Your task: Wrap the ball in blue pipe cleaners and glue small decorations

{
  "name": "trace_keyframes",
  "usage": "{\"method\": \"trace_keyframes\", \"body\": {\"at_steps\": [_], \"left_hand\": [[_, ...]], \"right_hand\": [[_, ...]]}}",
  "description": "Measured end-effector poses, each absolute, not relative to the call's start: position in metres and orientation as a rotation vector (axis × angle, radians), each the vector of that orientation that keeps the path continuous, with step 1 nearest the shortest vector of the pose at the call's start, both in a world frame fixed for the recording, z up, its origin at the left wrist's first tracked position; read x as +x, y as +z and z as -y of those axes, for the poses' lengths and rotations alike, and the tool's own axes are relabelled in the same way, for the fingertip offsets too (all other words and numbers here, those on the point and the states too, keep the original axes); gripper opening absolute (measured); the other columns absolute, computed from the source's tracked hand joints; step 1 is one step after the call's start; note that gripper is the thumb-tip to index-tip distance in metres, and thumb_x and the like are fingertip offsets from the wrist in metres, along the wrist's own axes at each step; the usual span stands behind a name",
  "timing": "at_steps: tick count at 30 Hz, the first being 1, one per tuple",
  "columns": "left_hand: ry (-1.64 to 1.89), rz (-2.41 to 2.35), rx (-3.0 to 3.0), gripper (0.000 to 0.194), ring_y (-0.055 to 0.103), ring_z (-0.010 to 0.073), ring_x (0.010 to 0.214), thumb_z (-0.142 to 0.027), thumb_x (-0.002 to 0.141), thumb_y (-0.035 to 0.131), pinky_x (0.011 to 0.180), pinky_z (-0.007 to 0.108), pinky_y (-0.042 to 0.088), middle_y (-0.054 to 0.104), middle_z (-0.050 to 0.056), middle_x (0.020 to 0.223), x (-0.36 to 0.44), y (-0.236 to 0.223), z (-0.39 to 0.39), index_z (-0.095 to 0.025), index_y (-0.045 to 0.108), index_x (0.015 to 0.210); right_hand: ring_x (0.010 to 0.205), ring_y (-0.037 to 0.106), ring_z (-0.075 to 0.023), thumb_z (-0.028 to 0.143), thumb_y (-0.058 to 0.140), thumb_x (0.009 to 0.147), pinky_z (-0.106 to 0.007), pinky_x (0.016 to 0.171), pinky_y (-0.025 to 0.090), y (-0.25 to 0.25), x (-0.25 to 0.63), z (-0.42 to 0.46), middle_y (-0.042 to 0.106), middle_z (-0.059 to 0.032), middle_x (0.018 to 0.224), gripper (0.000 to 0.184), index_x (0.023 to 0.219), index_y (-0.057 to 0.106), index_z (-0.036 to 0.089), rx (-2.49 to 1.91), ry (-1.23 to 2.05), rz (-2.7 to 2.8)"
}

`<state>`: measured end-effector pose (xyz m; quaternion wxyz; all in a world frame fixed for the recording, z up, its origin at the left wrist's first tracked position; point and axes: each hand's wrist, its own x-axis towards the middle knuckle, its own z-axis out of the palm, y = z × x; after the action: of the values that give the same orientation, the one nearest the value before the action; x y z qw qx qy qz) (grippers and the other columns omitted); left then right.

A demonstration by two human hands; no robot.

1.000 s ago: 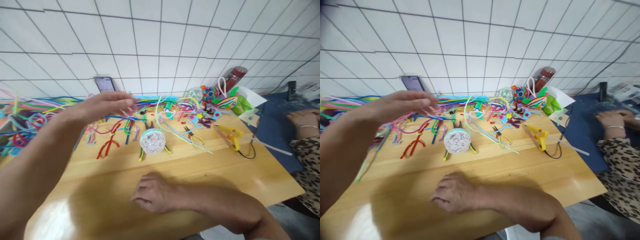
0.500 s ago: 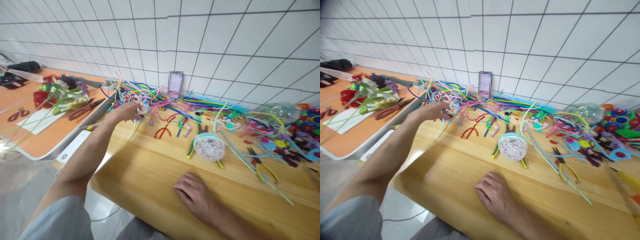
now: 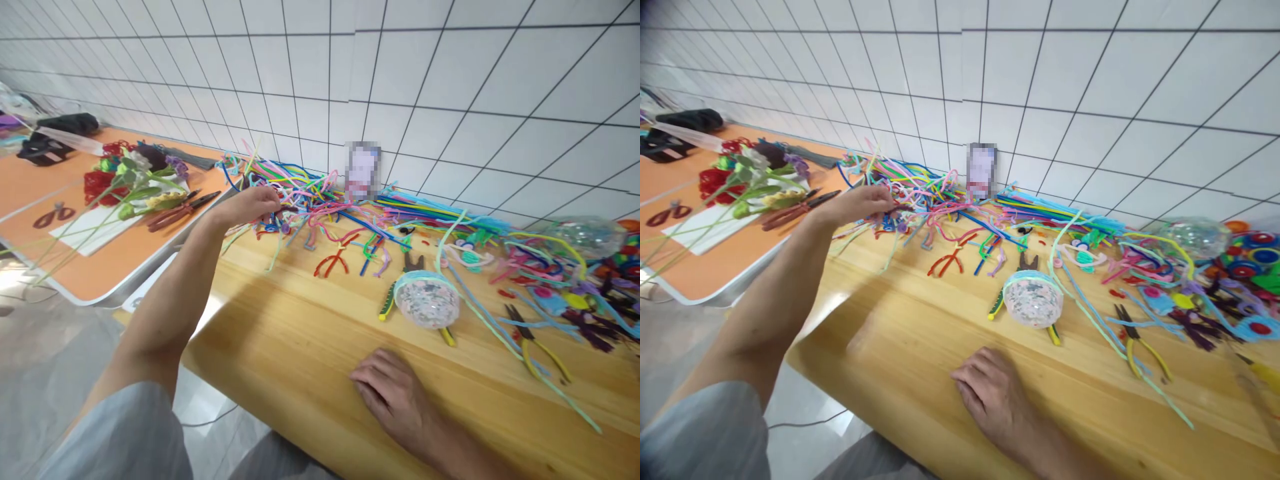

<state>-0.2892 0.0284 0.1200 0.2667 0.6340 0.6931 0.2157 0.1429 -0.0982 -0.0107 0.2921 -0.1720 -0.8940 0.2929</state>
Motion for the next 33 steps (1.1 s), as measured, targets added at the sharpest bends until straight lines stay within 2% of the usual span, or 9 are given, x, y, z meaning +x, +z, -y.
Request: {"method": "trace_keyframes", "body": {"at_steps": [3,6,10,13,19,22,25,29,33], "left_hand": [[0.96,-1.712,1.633,0.02,0.056,0.0106,0.057,-0.036,0.086,0.069,0.054,0.022,0.045,0.065,0.0,0.069,-0.276,0.141,-0.024,-0.019,0.058,0.084],[1.139,-1.553,1.599,0.022,0.061,0.0107,0.059,-0.033,0.086,0.074,0.055,0.023,0.047,0.069,0.003,0.074,-0.251,0.163,-0.019,-0.018,0.058,0.083],[1.108,-1.434,1.584,0.016,0.062,0.0095,0.058,-0.027,0.089,0.073,0.054,0.022,0.047,0.068,0.002,0.074,-0.215,0.182,-0.014,-0.018,0.06,0.085],[1.058,-1.316,1.599,0.014,0.061,0.008,0.057,-0.023,0.091,0.071,0.054,0.02,0.048,0.066,0.0,0.071,-0.196,0.183,-0.014,-0.017,0.06,0.084],[0.938,-1.053,1.565,0.02,0.061,0.0079,0.056,-0.027,0.091,0.073,0.053,0.019,0.05,0.065,-0.001,0.07,-0.172,0.161,-0.015,-0.016,0.059,0.084],[0.928,-0.954,1.537,0.022,0.062,0.0094,0.056,-0.033,0.092,0.072,0.053,0.02,0.05,0.065,-0.001,0.068,-0.165,0.148,-0.014,-0.016,0.058,0.087],[0.946,-0.92,1.515,0.024,0.061,0.0099,0.055,-0.037,0.093,0.071,0.054,0.02,0.049,0.063,-0.002,0.065,-0.165,0.137,-0.013,-0.017,0.057,0.089],[0.948,-0.996,1.546,0.023,0.061,0.0099,0.061,-0.039,0.094,0.067,0.056,0.02,0.047,0.065,-0.002,0.076,-0.176,0.126,-0.009,-0.019,0.062,0.103],[0.617,-1.064,1.822,0.029,0.064,0.0122,0.075,-0.038,0.09,0.069,0.064,0.021,0.048,0.072,0.002,0.098,-0.193,0.117,-0.008,-0.018,0.07,0.111]], "right_hand": [[0.08,0.062,-0.0182,0.012,0.056,0.103,-0.031,0.072,0.048,-0.011,0.143,0.098,0.07,-0.0028,0.086,0.014,0.104,0.065,0.022,-0.465,0.783,2.385],[0.079,0.064,-0.0173,0.011,0.056,0.103,-0.03,0.072,0.051,-0.005,0.144,0.098,0.071,-0.0024,0.087,0.016,0.106,0.065,0.024,-0.469,0.816,2.361],[0.089,0.07,-0.0181,0.012,0.054,0.102,-0.029,0.078,0.057,0.02,0.147,0.094,0.073,-0.0039,0.098,0.023,0.116,0.064,0.027,-0.568,0.877,2.27],[0.088,0.07,-0.018,0.02,0.057,0.102,-0.03,0.078,0.058,0.052,0.14,0.082,0.071,-0.005,0.102,0.025,0.124,0.063,0.028,-0.706,0.939,2.182],[0.092,0.069,-0.0206,0.041,0.064,0.098,-0.033,0.074,0.058,0.088,0.071,0.032,0.069,-0.0105,0.118,0.056,0.148,0.047,0.023,-0.949,1.192,1.933],[0.092,0.068,-0.0203,0.042,0.066,0.093,-0.034,0.075,0.056,0.083,0.031,0.003,0.069,-0.009,0.121,0.047,0.134,0.056,0.022,-0.921,1.212,1.826],[0.082,0.068,-0.02,0.047,0.061,0.094,-0.033,0.072,0.054,0.073,0.007,-0.015,0.072,-0.0044,0.096,0.026,0.1,0.065,0.022,-0.931,1.242,1.813],[0.071,0.066,-0.018,0.053,0.055,0.099,-0.03,0.065,0.051,0.069,0.007,-0.015,0.072,-0.0021,0.08,0.036,0.086,0.066,0.022,-0.955,1.24,1.767],[0.073,0.065,-0.0166,0.057,0.054,0.102,-0.029,0.071,0.052,0.076,0.021,-0.005,0.071,-0.0015,0.079,0.041,0.087,0.069,0.021,-0.976,1.134,1.797]]}}
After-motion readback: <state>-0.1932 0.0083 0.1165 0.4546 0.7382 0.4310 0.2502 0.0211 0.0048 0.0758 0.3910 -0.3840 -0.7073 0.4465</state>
